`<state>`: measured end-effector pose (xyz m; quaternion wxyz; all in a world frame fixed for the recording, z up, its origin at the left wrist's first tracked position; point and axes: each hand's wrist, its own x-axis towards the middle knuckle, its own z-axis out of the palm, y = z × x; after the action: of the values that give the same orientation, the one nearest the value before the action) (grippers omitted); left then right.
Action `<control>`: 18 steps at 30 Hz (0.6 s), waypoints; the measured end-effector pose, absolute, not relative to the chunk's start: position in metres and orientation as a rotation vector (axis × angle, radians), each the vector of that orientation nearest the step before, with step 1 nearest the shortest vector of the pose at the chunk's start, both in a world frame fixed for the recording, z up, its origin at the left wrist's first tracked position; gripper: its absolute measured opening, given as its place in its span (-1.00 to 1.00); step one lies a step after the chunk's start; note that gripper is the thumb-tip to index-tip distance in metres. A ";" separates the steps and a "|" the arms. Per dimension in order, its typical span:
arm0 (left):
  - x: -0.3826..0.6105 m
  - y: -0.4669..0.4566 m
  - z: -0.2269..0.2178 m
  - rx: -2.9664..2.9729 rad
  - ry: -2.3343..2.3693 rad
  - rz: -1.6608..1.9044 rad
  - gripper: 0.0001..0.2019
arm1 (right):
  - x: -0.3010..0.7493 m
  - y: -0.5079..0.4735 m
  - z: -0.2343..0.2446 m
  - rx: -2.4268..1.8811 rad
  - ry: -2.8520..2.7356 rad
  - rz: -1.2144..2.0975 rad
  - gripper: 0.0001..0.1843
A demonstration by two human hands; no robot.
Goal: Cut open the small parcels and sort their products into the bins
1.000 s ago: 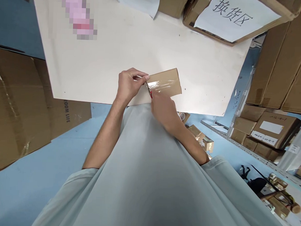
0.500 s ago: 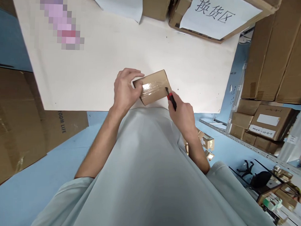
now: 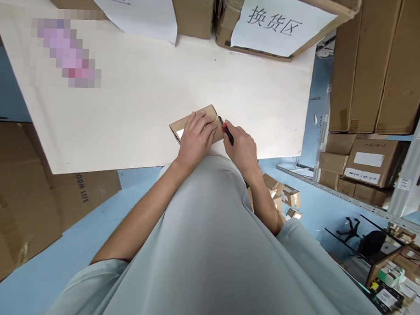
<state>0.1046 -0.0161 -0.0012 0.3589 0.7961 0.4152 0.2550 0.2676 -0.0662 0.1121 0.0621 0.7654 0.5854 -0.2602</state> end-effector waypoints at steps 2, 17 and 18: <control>0.105 -0.017 0.001 2.037 1.076 0.666 -0.65 | 0.268 -0.062 0.111 2.292 1.740 -0.807 -0.35; 0.106 -0.020 0.002 1.984 1.106 0.698 -0.67 | 0.265 -0.051 0.125 2.204 1.706 -0.866 -0.35; 0.105 -0.020 0.003 1.986 1.107 0.697 -0.67 | 0.267 -0.052 0.124 2.205 1.716 -0.873 -0.35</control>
<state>0.1055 -0.0201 0.0025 0.3725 0.7750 0.4321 0.2719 0.2671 -0.0521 0.1242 0.1069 0.7489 0.5829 -0.2966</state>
